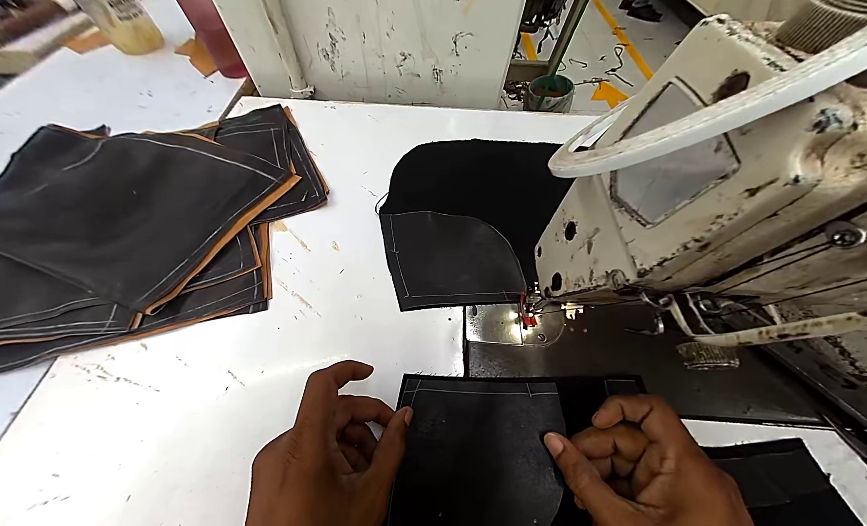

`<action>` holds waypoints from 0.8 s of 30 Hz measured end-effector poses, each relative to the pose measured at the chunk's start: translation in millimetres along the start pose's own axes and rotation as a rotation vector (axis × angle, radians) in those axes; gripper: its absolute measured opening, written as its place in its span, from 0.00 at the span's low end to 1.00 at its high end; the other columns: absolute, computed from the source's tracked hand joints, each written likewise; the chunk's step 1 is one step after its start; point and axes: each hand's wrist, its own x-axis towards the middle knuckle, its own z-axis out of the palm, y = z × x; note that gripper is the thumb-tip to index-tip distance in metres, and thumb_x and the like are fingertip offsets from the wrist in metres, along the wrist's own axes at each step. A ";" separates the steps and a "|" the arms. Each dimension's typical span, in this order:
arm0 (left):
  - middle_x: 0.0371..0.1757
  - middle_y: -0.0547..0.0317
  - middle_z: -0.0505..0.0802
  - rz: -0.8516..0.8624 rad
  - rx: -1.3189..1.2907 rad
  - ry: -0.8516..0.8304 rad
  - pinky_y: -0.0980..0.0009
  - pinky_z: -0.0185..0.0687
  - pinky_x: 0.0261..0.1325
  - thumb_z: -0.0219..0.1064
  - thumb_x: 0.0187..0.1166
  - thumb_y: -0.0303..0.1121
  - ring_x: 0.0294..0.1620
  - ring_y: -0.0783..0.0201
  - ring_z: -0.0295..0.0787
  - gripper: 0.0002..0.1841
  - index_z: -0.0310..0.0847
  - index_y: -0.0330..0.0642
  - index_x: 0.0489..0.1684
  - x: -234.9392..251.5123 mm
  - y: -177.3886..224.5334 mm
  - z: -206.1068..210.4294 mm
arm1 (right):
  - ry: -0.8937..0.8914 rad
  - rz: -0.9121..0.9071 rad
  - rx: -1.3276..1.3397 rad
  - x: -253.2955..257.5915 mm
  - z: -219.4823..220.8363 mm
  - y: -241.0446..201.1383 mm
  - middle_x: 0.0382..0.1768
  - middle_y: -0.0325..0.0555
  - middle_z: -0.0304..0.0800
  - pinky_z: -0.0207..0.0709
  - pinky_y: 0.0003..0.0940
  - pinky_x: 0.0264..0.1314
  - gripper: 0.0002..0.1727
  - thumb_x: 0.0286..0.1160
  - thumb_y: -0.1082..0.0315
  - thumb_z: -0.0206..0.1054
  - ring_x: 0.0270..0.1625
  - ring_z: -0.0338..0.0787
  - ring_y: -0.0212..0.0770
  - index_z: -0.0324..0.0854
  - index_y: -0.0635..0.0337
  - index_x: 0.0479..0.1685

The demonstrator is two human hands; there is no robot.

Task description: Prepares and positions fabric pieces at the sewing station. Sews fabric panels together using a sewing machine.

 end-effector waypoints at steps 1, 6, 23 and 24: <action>0.33 0.73 0.97 0.001 0.012 0.001 0.81 0.82 0.20 0.79 0.72 0.37 0.22 0.79 0.88 0.24 0.75 0.41 0.61 0.0 -0.4 -0.3 | 0.003 -0.001 0.000 0.0 0.1 0.2 0.30 0.35 0.95 0.88 0.30 0.19 0.22 0.70 0.65 0.80 0.24 0.93 0.34 0.70 0.56 0.53; 0.32 0.77 0.96 -0.001 0.039 -0.008 0.81 0.74 0.15 0.80 0.70 0.44 0.17 0.81 0.82 0.24 0.77 0.46 0.58 4.0 -5.5 -3.7 | 0.013 -0.010 -0.008 0.4 0.5 2.2 0.29 0.34 0.94 0.86 0.30 0.17 0.22 0.70 0.64 0.80 0.23 0.92 0.34 0.70 0.56 0.53; 0.25 0.84 0.94 0.013 0.037 -0.007 0.84 0.65 0.12 0.82 0.64 0.52 0.13 0.83 0.78 0.21 0.80 0.61 0.50 12.3 -17.4 -1.8 | 0.016 -0.039 0.009 1.1 0.3 3.4 0.29 0.41 0.93 0.86 0.32 0.17 0.23 0.69 0.69 0.79 0.22 0.92 0.37 0.68 0.61 0.52; 0.25 0.84 0.93 0.016 0.039 -0.003 0.84 0.65 0.12 0.81 0.64 0.52 0.13 0.83 0.77 0.21 0.80 0.60 0.50 12.0 -17.4 -1.4 | 0.014 -0.039 0.009 1.3 0.0 3.6 0.29 0.40 0.93 0.86 0.31 0.17 0.23 0.70 0.69 0.79 0.22 0.91 0.36 0.67 0.61 0.52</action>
